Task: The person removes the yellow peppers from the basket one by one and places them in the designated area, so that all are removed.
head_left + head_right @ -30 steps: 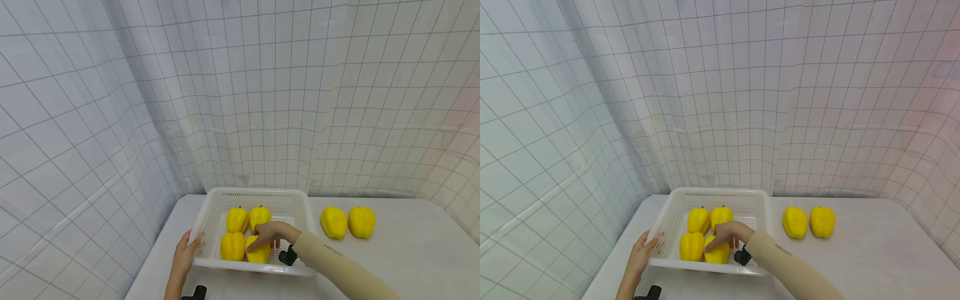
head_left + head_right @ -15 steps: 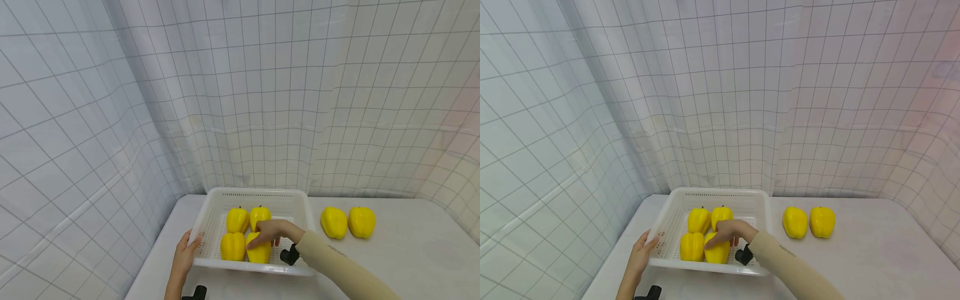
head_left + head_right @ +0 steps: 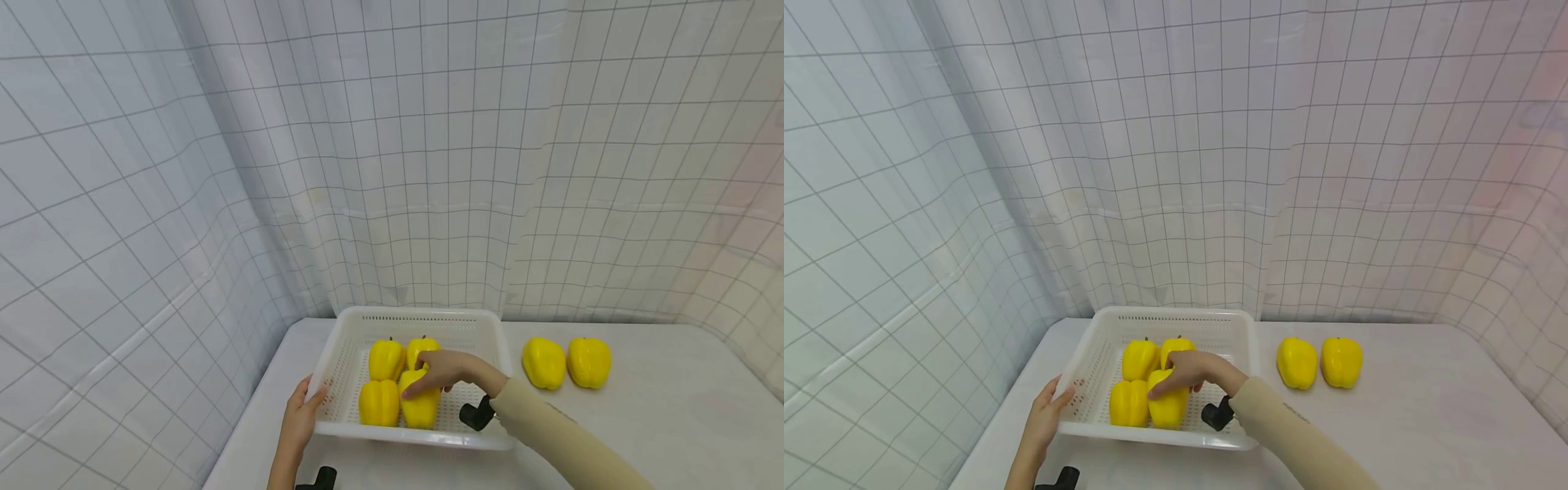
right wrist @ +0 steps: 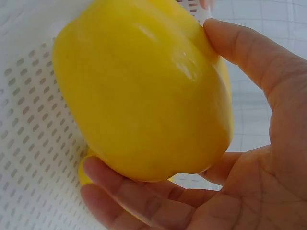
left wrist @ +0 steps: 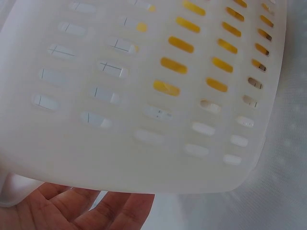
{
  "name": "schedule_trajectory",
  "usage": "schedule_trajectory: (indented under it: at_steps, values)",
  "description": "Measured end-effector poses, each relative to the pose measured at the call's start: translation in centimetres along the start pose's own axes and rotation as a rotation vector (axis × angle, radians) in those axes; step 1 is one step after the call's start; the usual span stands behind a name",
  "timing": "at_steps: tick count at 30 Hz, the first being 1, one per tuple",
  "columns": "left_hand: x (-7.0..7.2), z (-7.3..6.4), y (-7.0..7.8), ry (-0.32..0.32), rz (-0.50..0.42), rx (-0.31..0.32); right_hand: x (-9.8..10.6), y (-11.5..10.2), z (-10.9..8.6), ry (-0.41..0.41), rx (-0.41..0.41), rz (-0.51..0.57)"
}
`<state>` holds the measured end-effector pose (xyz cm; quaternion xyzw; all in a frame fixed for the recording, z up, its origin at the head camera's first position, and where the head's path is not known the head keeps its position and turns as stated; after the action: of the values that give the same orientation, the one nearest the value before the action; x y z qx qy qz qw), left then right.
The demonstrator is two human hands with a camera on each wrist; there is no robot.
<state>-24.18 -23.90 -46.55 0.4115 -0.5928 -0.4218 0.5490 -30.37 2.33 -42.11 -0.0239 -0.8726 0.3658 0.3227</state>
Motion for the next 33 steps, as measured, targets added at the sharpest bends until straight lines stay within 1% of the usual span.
schedule_trajectory:
  at_steps: [8,14,20,26,33]
  values:
    - [0.0,0.1,-0.1,-0.006,0.003,0.005,0.7,0.0,-0.6,0.05,0.048,0.009]
    - [0.0,0.1,-0.1,-0.004,-0.004,0.006,0.8,-0.1,-1.4,0.088,0.081,0.05]
    - [-0.1,0.0,0.1,0.0,-0.012,-0.009,1.2,-0.2,-2.1,0.126,0.127,0.083]
    - [-0.1,0.0,0.2,0.007,-0.001,-0.007,1.8,-0.2,-2.9,0.202,0.156,0.057]
    - [-0.1,0.1,0.1,0.006,0.003,-0.005,2.0,-0.1,-4.0,0.288,0.177,0.117]
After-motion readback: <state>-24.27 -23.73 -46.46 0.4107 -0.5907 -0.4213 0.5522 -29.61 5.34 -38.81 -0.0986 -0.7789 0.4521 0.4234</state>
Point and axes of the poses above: each hand's wrist, its own z-axis towards the middle knuckle, its own x-axis out of the back of the hand, y = z × x, the point moved 5 cm from there along z, towards the middle knuckle, and after that the axes turned 15 degrees about -y, right-handed, at the moved point
